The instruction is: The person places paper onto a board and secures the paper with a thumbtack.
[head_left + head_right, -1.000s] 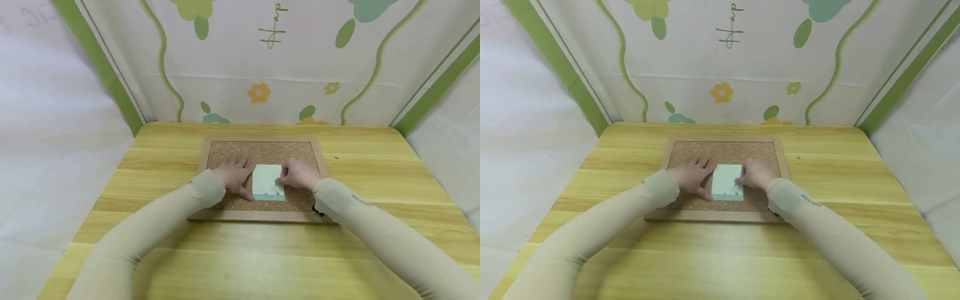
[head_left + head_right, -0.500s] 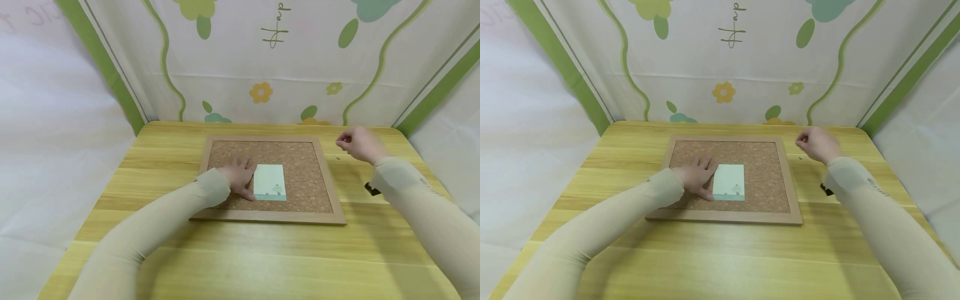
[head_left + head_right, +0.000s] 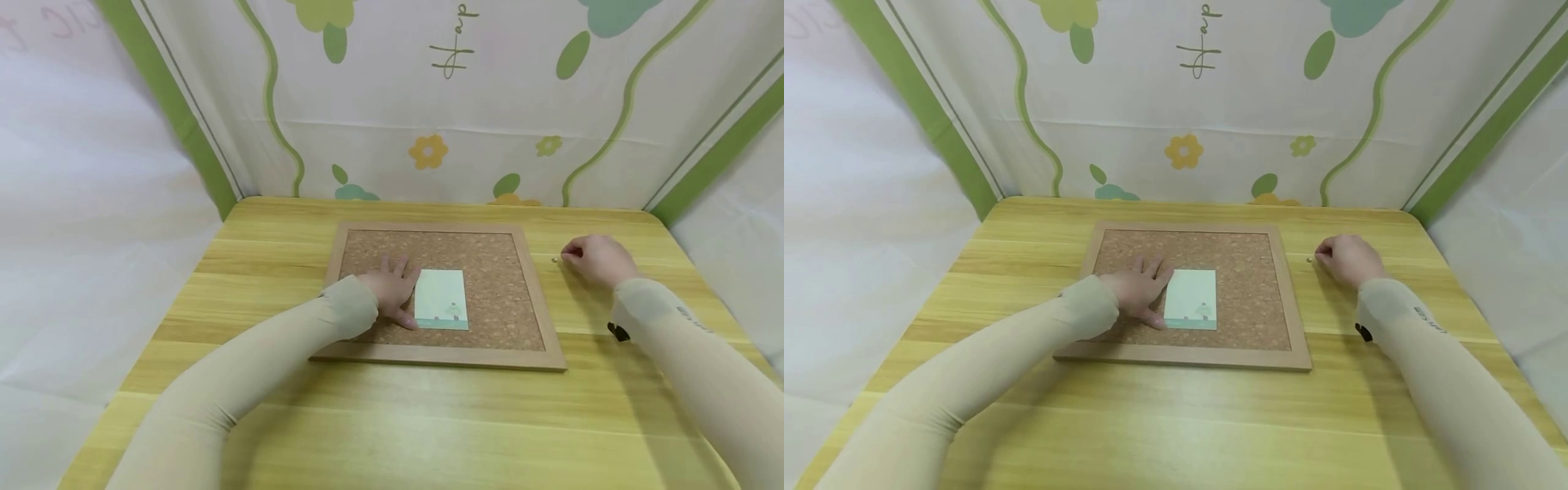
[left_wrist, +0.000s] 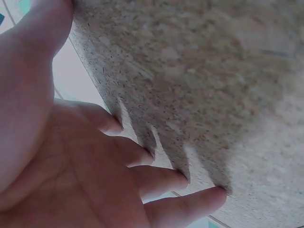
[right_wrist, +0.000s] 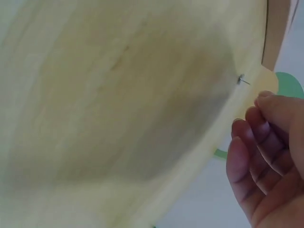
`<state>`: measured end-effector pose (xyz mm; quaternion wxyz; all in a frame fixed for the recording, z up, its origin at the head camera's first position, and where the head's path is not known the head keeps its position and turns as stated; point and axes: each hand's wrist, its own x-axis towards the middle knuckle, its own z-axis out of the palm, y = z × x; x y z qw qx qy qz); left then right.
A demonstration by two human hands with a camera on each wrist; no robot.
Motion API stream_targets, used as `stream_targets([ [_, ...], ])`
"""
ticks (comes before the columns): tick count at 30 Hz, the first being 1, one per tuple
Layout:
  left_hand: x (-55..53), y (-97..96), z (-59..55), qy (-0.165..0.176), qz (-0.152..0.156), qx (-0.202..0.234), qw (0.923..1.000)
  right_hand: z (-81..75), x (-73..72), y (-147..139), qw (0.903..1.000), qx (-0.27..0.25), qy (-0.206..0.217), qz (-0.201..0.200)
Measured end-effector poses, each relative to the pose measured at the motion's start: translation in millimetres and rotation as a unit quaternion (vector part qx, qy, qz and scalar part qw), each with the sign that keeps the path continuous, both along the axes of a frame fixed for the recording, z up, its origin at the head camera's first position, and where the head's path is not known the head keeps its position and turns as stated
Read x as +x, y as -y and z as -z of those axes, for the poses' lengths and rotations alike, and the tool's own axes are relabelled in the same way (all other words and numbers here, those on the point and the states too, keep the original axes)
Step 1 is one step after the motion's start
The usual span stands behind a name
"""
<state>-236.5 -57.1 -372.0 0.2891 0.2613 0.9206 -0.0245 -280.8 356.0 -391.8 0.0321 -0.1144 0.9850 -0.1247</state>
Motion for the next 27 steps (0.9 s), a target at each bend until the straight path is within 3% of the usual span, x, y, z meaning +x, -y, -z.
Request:
stream_targets([
  [27, -2.2, -2.1, 2.2, 0.008, 0.008, -0.018, 0.9998, 14.3, -9.1, 6, 0.9999, -0.001, -0.012, 0.001],
])
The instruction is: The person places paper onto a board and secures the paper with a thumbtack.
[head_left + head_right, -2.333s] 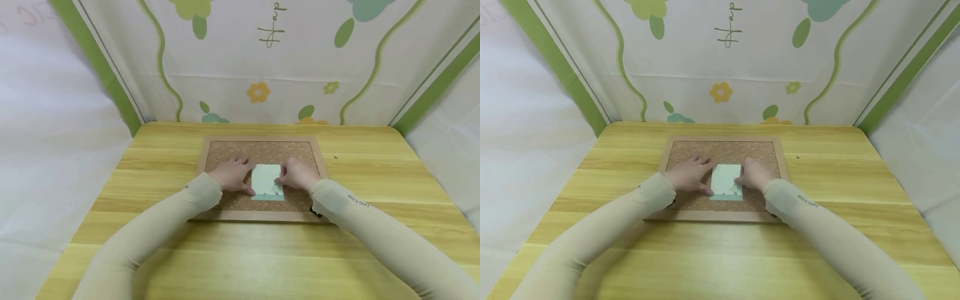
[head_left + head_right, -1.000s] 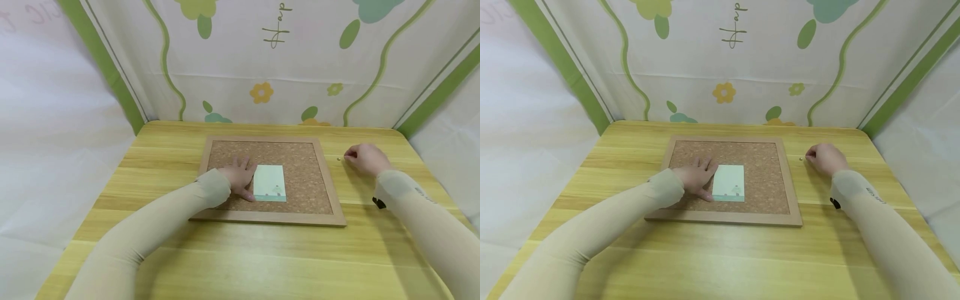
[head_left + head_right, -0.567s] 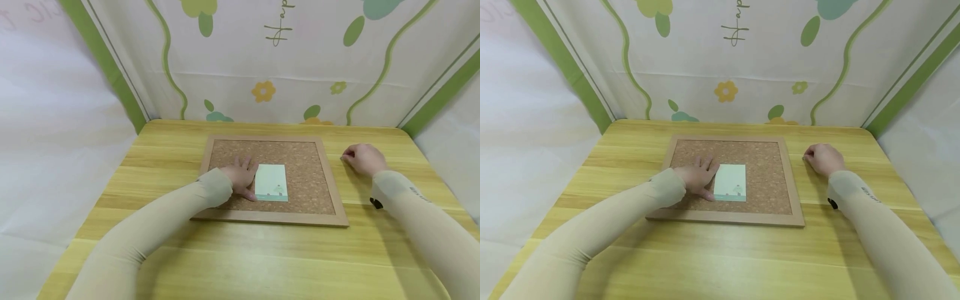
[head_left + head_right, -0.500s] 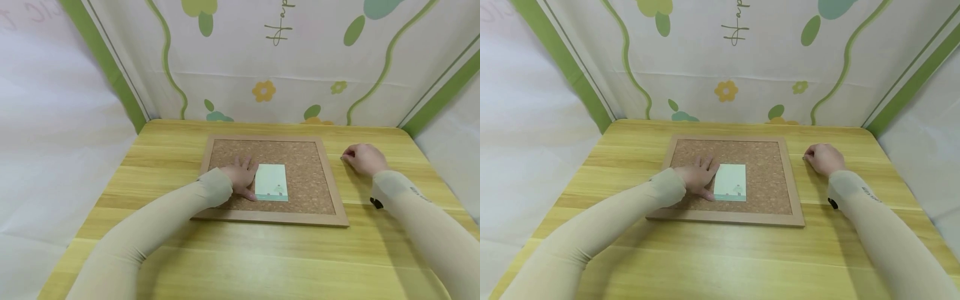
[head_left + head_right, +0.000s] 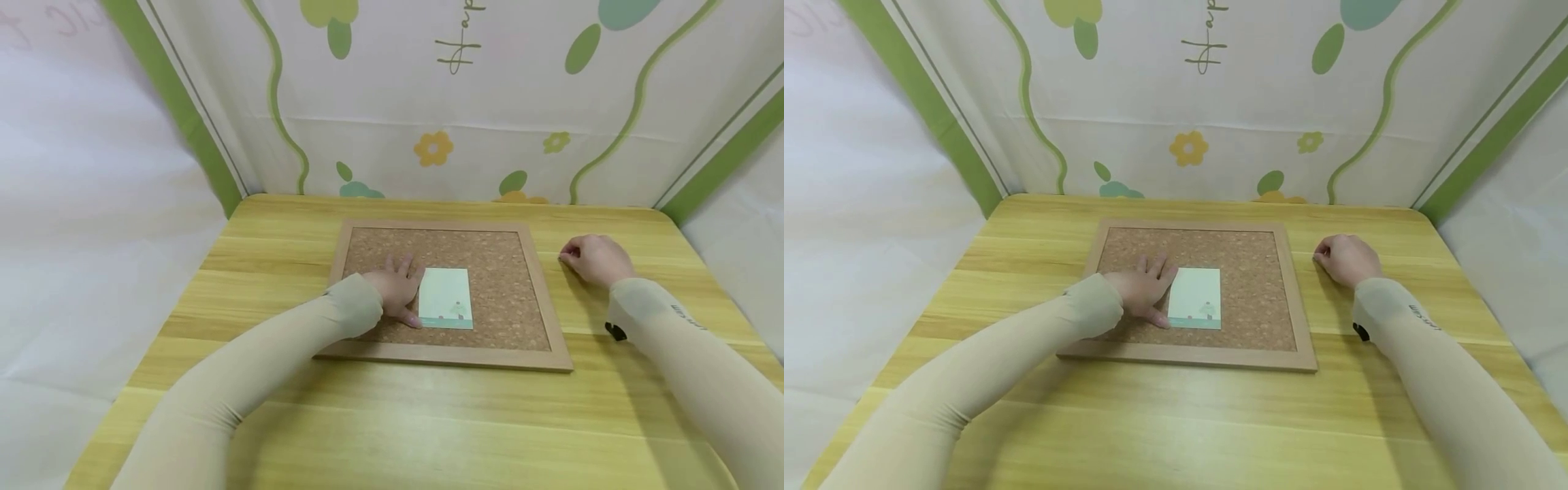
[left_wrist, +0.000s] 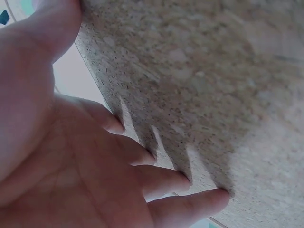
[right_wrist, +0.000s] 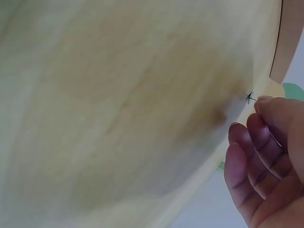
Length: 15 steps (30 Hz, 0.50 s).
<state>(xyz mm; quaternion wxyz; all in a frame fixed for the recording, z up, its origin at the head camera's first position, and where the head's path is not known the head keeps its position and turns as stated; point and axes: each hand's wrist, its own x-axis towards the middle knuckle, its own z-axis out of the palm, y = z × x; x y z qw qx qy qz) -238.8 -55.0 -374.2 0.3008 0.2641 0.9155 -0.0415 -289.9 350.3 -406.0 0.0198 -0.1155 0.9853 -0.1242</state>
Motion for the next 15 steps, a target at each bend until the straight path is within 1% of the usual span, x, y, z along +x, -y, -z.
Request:
stream_targets([
  [11, 0.5, -0.6, -2.3, 0.0, 0.001, -0.007, 1.0, 1.2, 1.5, 0.1, 0.9999, 0.0, 0.011, 0.003],
  [15, 1.2, -0.5, -3.5, 0.004, -0.002, -0.003, 1.0, -2.8, 2.8, 0.7, 0.9999, -0.011, -0.001, 0.006],
])
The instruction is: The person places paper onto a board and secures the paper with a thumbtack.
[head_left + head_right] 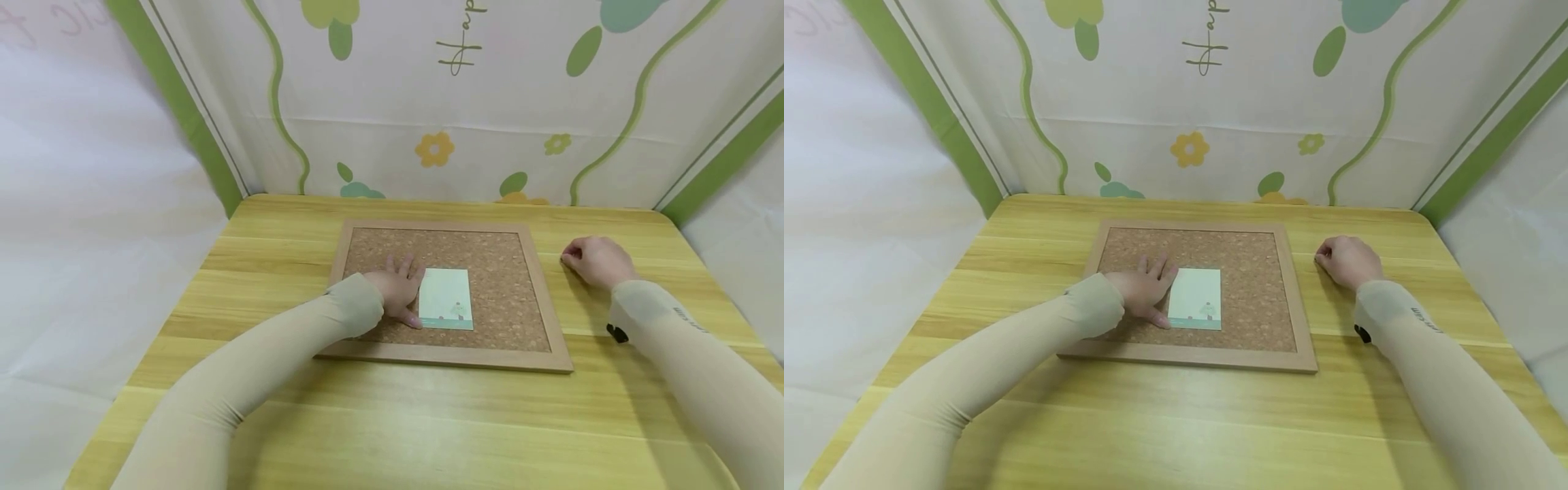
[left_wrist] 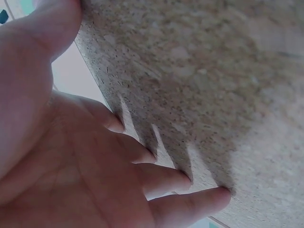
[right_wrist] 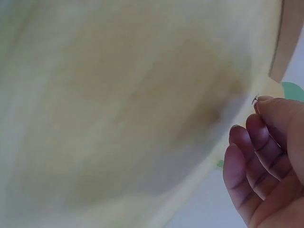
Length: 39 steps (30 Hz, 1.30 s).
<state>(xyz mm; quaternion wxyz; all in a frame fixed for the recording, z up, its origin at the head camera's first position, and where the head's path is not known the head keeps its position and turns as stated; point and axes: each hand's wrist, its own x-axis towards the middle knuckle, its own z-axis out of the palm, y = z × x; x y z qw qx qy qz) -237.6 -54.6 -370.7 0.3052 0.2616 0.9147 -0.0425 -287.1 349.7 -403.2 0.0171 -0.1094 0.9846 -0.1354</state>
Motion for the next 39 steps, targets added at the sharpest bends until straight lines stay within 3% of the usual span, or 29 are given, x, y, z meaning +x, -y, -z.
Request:
stream_targets([
  [10, 1.1, -0.4, 0.5, -0.004, -0.001, 0.002, 1.0, -34.4, 11.5, 19, 0.9967, -0.02, -0.069, -0.037],
  [21, 2.3, -0.3, -1.1, 0.004, -0.008, 0.005, 0.9999, -68.2, 34.8, 68, 0.9861, -0.035, -0.134, -0.091],
  [30, 3.9, -0.3, -1.3, 0.007, -0.014, 0.012, 0.9998, -68.2, 55.3, 107, 0.974, -0.078, -0.159, -0.142],
  [39, 3.9, 0.7, -2.6, 0.008, -0.011, 0.011, 0.9998, -54.1, 66.5, 134, 0.9754, -0.107, -0.116, -0.154],
])
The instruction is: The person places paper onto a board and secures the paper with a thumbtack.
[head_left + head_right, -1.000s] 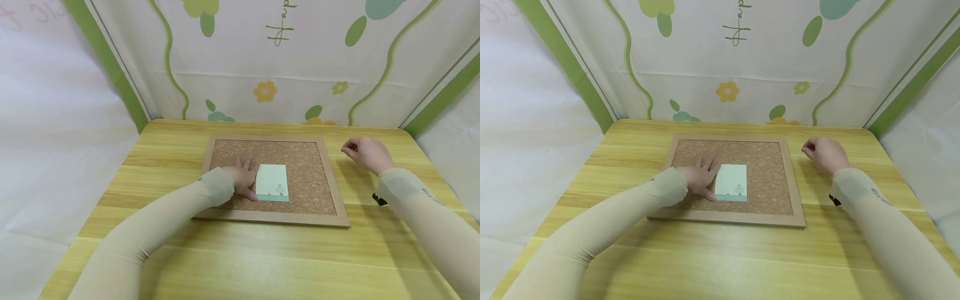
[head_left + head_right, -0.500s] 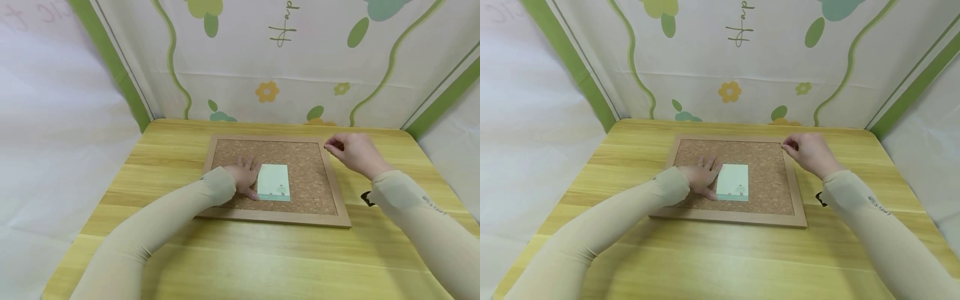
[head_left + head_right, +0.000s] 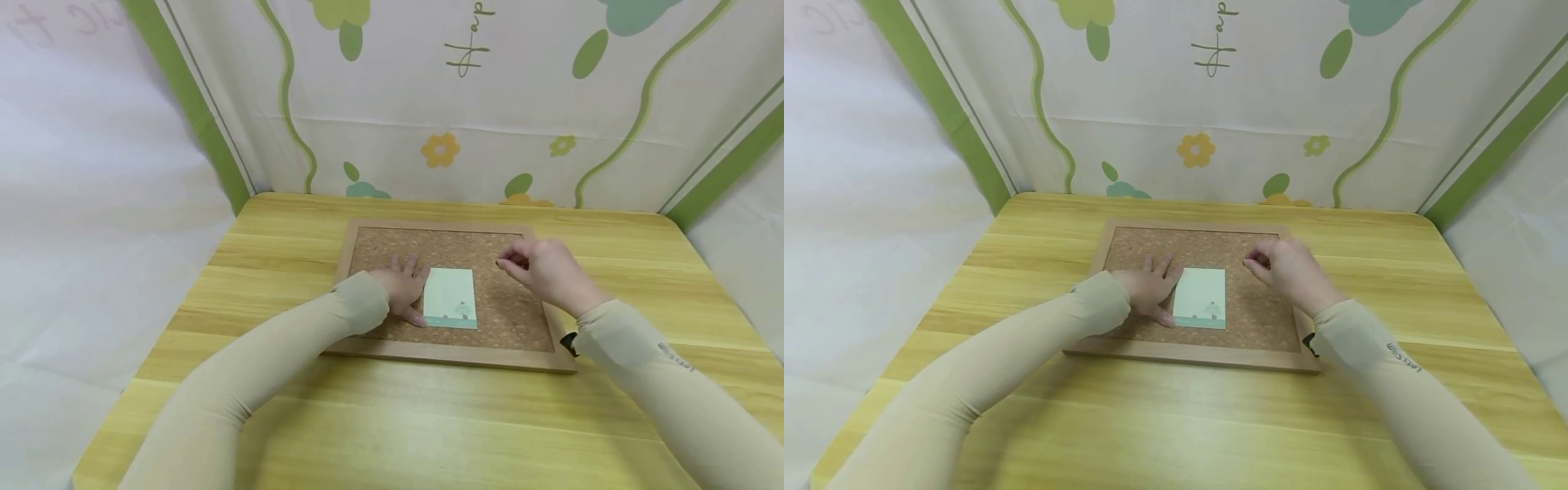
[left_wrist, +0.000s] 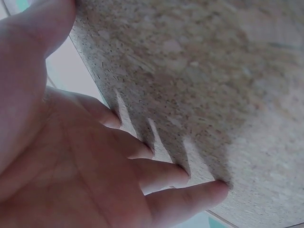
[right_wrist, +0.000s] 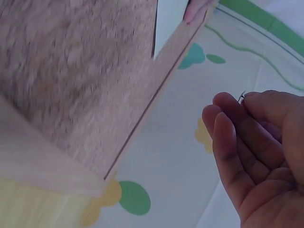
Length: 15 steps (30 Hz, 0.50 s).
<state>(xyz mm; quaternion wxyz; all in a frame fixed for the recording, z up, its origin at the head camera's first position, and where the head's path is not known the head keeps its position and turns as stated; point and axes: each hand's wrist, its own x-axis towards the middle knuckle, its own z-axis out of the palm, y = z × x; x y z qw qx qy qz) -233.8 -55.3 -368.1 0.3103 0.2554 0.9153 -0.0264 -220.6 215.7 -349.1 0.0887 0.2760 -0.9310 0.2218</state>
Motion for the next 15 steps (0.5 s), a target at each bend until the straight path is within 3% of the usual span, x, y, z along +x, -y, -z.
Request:
stream_targets([
  [7, 0.1, 0.3, -0.3, 0.001, 0.0, 0.0, 1.0, 14.7, 5.3, 20, 0.9975, -0.011, 0.069, -0.005],
  [15, 1.2, -0.7, -1.4, -0.008, -0.001, -0.013, 0.9999, 24.9, 10.8, 39, 0.9959, -0.023, 0.086, -0.016],
])
